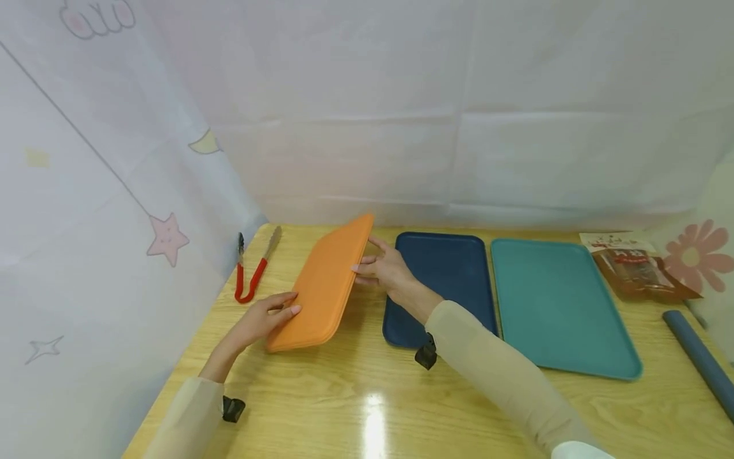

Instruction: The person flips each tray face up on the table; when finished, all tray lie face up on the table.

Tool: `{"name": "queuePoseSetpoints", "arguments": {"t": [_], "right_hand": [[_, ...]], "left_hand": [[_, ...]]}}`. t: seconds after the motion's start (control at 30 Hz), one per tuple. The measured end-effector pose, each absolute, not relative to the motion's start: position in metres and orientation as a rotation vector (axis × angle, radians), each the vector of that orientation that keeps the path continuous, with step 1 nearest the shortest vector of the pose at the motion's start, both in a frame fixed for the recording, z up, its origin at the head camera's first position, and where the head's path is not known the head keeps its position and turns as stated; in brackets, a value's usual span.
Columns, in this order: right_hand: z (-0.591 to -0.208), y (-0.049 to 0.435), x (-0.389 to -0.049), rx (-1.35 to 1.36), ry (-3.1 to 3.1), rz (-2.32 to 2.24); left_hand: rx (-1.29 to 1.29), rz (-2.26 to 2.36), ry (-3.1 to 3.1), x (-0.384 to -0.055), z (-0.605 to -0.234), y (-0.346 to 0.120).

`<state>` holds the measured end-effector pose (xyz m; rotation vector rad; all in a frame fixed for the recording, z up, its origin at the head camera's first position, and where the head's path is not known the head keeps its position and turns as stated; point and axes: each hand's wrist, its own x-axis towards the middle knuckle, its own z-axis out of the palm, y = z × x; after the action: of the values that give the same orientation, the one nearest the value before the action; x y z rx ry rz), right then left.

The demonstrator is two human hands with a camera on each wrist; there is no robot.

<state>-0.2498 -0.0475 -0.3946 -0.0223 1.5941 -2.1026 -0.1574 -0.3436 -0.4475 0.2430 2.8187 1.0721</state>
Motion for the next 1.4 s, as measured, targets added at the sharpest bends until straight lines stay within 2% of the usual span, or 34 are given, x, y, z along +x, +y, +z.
{"name": "queuePoseSetpoints", "arguments": {"t": [0.27,0.6,0.83,1.0,1.4], "right_hand": [[-0.392,-0.049,-0.247,0.040,1.526,-2.161],[-0.380,-0.049,-0.245,0.008,1.499,-2.196],[-0.374,-0.051,-0.243,-0.007,1.476,-2.225],[-0.371,-0.054,-0.243,-0.012,1.462,-2.246],[-0.362,-0.061,-0.241,-0.041,1.409,-2.289]], "left_hand": [[0.306,1.169,2.611,-0.128,-0.445,-0.344],[0.329,1.259,2.555,-0.114,-0.435,-0.337],[0.332,1.100,2.668,-0.106,-0.429,-0.325],[0.282,0.953,2.753,-0.102,-0.424,-0.315],[0.137,1.053,2.764,-0.092,-0.414,-0.291]]}}
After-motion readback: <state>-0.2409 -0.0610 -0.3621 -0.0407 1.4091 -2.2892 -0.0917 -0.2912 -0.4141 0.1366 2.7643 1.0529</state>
